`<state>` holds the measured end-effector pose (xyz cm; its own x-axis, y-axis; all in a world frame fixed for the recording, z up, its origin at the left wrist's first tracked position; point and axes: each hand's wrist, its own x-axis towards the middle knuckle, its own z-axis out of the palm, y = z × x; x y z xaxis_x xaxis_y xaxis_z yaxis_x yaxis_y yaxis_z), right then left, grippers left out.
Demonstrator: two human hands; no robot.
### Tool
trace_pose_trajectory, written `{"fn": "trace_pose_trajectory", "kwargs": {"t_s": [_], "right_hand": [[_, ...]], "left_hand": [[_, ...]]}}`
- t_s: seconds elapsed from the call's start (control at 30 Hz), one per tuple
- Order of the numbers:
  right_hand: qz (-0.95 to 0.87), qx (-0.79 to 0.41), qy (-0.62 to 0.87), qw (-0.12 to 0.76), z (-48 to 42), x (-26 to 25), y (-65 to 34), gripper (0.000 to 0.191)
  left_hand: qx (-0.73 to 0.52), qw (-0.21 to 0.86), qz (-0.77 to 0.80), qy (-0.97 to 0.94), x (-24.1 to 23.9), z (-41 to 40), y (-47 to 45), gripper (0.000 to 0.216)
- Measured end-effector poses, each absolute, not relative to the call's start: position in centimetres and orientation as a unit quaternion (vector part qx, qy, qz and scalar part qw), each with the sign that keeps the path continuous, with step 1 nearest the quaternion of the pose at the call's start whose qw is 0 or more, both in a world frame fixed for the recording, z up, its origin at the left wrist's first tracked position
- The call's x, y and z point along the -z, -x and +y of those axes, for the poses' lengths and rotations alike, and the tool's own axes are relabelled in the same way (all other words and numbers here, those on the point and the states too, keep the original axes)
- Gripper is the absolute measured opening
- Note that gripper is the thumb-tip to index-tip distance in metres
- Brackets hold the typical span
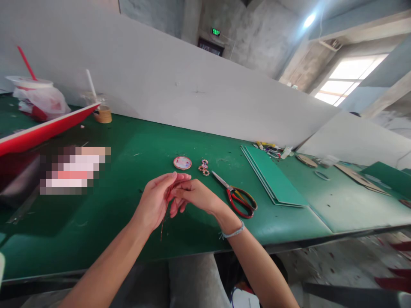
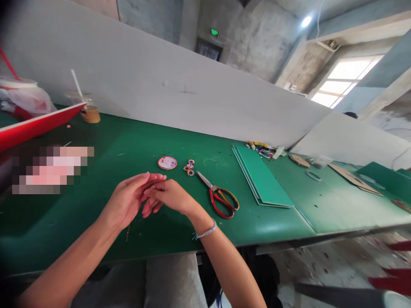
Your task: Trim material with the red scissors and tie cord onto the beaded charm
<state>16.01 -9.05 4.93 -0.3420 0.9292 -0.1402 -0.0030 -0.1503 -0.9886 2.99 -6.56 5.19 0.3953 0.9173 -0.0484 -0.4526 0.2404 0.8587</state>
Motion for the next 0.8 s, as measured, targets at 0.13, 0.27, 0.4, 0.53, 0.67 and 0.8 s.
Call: {"fn": "trace_pose_trajectory", "kwargs": {"t_s": [0.13, 0.27, 0.4, 0.53, 0.67, 0.8], "right_hand": [[-0.539, -0.634, 0.434, 0.346, -9.3, -5.2, -16.7, 0.015], [-0.521, -0.638, 0.449, 0.345, -9.2, -5.0, -17.1, 0.012], [-0.501, -0.657, 0.453, 0.335, -9.1, -4.9, -17.3, 0.010], [-0.508, -0.651, 0.442, 0.349, -9.2, -5.2, -17.5, 0.009], [-0.536, -0.587, 0.419, 0.439, -9.0, -5.3, -17.5, 0.014], [-0.597, -0.442, 0.491, 0.454, -8.7, -4.6, -17.0, 0.016]], "left_hand": [[-0.445, 0.750, 0.308, -0.380, -5.1, -6.2, -2.9, 0.017], [-0.429, 0.773, 0.282, -0.374, -4.9, -6.0, -2.8, 0.022], [-0.424, 0.781, 0.267, -0.373, -4.7, -5.8, -2.8, 0.021], [-0.424, 0.771, 0.276, -0.386, -4.4, -5.8, -2.8, 0.017], [-0.401, 0.773, 0.256, -0.420, -4.1, -5.7, -2.8, 0.017], [-0.408, 0.778, 0.254, -0.405, -3.8, -5.3, -2.9, 0.015]]}}
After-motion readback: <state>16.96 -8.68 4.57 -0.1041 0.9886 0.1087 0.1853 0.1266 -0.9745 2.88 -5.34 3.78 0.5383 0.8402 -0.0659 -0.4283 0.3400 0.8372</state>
